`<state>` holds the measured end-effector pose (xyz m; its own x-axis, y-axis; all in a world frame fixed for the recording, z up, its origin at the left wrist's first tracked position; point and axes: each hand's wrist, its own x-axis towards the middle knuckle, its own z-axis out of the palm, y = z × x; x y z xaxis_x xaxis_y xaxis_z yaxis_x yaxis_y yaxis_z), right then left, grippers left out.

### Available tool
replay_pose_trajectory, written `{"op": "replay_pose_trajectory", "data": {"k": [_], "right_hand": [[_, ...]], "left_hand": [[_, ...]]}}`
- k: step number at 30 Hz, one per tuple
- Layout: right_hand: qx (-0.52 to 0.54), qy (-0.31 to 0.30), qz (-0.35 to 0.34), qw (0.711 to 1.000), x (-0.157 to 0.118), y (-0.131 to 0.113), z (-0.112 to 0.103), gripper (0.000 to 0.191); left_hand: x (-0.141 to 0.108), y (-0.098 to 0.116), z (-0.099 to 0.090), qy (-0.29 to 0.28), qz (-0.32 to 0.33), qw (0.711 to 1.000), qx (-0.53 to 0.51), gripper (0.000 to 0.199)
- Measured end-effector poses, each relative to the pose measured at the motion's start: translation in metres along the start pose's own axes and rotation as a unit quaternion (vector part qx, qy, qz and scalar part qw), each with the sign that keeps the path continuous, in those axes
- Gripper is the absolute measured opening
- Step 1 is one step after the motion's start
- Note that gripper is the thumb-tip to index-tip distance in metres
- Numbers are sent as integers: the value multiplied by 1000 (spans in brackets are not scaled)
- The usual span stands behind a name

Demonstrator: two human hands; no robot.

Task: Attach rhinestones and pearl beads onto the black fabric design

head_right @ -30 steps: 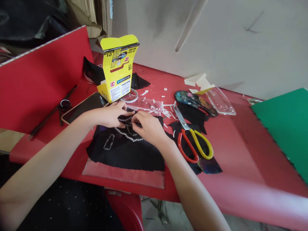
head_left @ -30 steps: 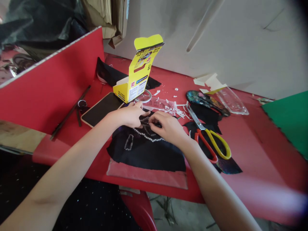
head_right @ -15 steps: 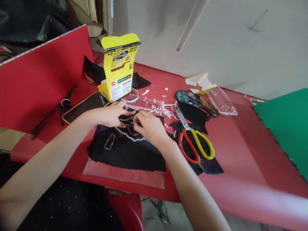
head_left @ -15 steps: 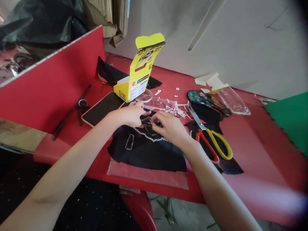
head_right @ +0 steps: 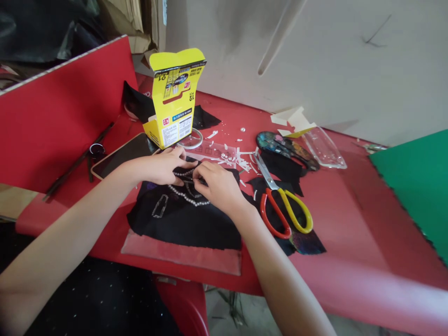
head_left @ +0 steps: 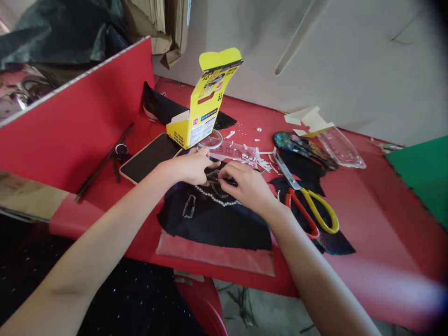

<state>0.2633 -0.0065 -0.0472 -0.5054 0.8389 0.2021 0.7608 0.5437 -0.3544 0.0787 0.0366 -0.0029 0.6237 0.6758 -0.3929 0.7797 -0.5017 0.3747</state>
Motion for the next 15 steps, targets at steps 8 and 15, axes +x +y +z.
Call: {"op": "replay_pose_trajectory", "data": {"k": [8, 15], "right_hand": [[-20, 10, 6, 1000, 0, -4, 0, 7], [-61, 17, 25, 998, 1, -8, 3, 7]], "left_hand": [[0, 1, 0, -4, -20, 1000, 22, 62], [0, 1, -1, -6, -19, 1000, 25, 61]]}}
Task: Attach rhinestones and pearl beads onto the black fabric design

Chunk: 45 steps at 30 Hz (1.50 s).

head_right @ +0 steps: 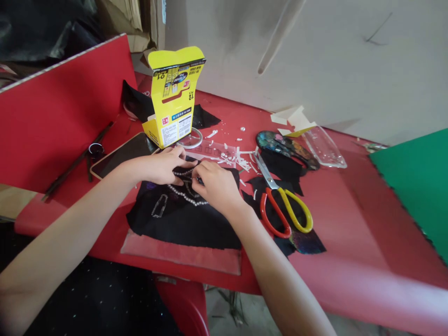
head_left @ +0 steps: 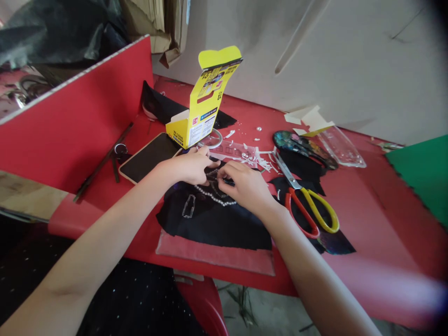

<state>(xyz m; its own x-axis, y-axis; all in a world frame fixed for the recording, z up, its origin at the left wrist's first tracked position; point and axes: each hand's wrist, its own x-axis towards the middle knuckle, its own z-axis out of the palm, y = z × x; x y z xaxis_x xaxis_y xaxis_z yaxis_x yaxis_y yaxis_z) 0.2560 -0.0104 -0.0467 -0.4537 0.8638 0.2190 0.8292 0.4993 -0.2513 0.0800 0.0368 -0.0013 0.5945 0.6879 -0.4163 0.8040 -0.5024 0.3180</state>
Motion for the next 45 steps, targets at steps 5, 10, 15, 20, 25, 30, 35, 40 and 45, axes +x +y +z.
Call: {"op": "replay_pose_trajectory", "data": {"k": [5, 10, 15, 20, 25, 30, 35, 40, 45], "right_hand": [[-11, 1, 0, 1000, -1, 2, 0, 9], [8, 5, 2, 1000, -2, 5, -1, 8], [27, -15, 0, 1000, -2, 5, -5, 9], [35, -23, -5, 999, -2, 5, -5, 9], [36, -26, -13, 999, -1, 6, -5, 8], [37, -28, -16, 999, -1, 6, -5, 7], [52, -32, -14, 998, -2, 7, -7, 7], [42, -22, -2, 999, -1, 5, -5, 8], [-2, -19, 21, 1000, 2, -2, -2, 7]], "left_hand": [[0, 0, 0, 0, -4, 1000, -9, 62], [2, -4, 3, 9, 7, 1000, -7, 69], [2, -6, 5, 7, 5, 1000, -11, 71], [2, -7, 6, 15, 6, 1000, -14, 72], [1, -3, 3, 9, -3, 1000, -16, 69], [0, 0, 2, 11, -23, 999, -22, 65], [1, -2, 2, 4, -2, 1000, -13, 70], [2, -3, 3, 7, 1, 1000, -17, 71], [2, -3, 4, 7, -2, 1000, -18, 63]]}}
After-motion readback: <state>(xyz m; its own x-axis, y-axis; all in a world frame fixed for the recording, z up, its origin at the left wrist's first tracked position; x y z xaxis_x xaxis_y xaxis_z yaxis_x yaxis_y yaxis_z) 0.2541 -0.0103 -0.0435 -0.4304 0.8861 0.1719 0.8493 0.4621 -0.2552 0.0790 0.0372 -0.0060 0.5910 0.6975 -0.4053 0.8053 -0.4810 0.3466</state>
